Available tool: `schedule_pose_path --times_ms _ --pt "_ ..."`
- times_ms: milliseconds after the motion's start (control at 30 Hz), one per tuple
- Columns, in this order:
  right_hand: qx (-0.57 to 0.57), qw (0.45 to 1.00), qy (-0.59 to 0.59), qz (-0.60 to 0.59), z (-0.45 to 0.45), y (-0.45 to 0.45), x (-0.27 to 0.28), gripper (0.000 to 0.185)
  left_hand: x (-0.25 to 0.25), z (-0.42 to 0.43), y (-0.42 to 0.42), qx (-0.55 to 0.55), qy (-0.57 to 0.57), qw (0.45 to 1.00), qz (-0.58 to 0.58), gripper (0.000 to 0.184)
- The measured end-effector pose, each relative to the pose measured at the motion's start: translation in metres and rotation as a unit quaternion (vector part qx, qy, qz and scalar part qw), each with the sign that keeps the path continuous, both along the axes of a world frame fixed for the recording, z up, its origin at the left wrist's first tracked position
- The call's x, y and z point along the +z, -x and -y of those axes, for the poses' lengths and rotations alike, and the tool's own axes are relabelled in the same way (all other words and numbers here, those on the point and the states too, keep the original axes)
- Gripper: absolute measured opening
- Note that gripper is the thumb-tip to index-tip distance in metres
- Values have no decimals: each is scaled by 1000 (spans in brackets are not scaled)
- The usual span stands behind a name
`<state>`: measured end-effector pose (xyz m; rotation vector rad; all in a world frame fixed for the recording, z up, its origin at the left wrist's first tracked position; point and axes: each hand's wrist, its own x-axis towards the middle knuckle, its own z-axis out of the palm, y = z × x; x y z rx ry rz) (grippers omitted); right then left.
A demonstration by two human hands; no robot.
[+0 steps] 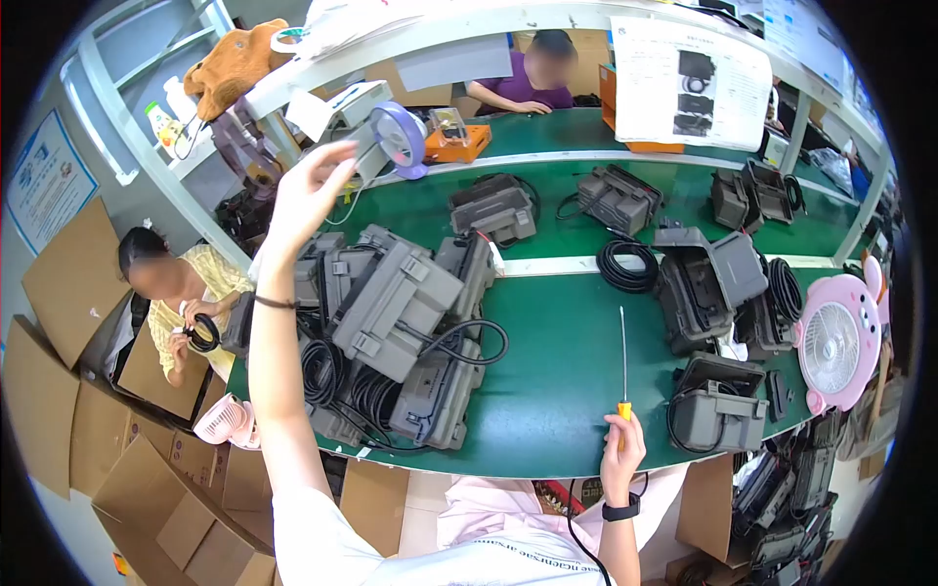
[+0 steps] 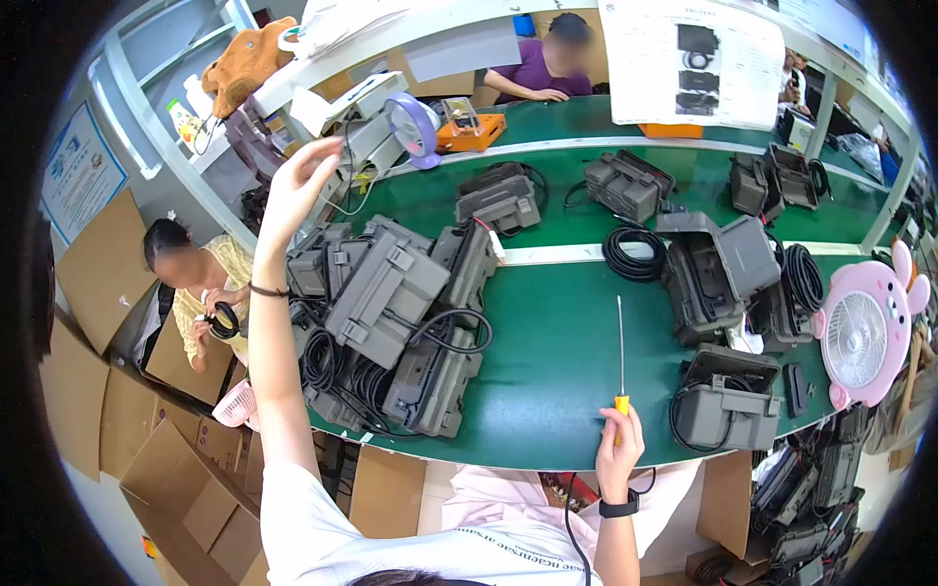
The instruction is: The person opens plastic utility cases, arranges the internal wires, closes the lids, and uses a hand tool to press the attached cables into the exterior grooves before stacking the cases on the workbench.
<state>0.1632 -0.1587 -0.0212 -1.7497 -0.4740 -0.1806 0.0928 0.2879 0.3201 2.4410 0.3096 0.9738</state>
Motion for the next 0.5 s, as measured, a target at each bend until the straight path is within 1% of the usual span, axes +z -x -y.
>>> schedule_pose_path --times_ms 33,67,133,167,200,233,267,300,333,367,400,433,467,500 --pt "0 1000 0 -3 0 1 2 15 15 32 -16 -9 -9 998 -54 34" --pt "-6 1000 -3 -8 0 1 3 18 24 49 -34 -19 -81 992 -96 34" --pt "-8 1000 -1 -16 1 2 7 17 32 81 -73 -35 -250 962 -109 37" --pt "-9 1000 1 -16 3 1 2 17 39 95 -95 -82 -233 957 -151 39" --pt "-10 1000 6 22 5 -2 -9 14 34 97 -124 -114 -252 946 -167 41" --pt "-4 1000 -2 -7 6 -2 -5 15 30 104 -148 -145 -204 942 -223 43" --pt "1 1000 -6 -14 8 -1 -4 15 26 112 -169 -166 -200 923 -284 46" --pt "5 1000 -14 -21 8 -2 -4 16 13 111 -193 -177 -214 905 -322 50" --pt "9 999 -26 -31 9 -1 -3 16 -8 107 -221 -150 -170 897 -378 53" --pt "8 999 -24 -23 10 0 -3 16 -33 101 -246 -123 -177 885 -413 54" --pt "5 1000 -23 -15 11 0 -4 16 -55 102 -263 -87 -230 875 -418 56" --pt "2 1000 -22 -6 11 -1 -5 16 -83 110 -265 -1 -244 897 -369 52" --pt "-2 1000 -16 -11 11 0 -5 17 -118 100 -279 47 -261 908 -324 46" --pt "3 1000 -17 -22 11 1 -5 18 -146 99 -281 89 -242 937 -235 43"
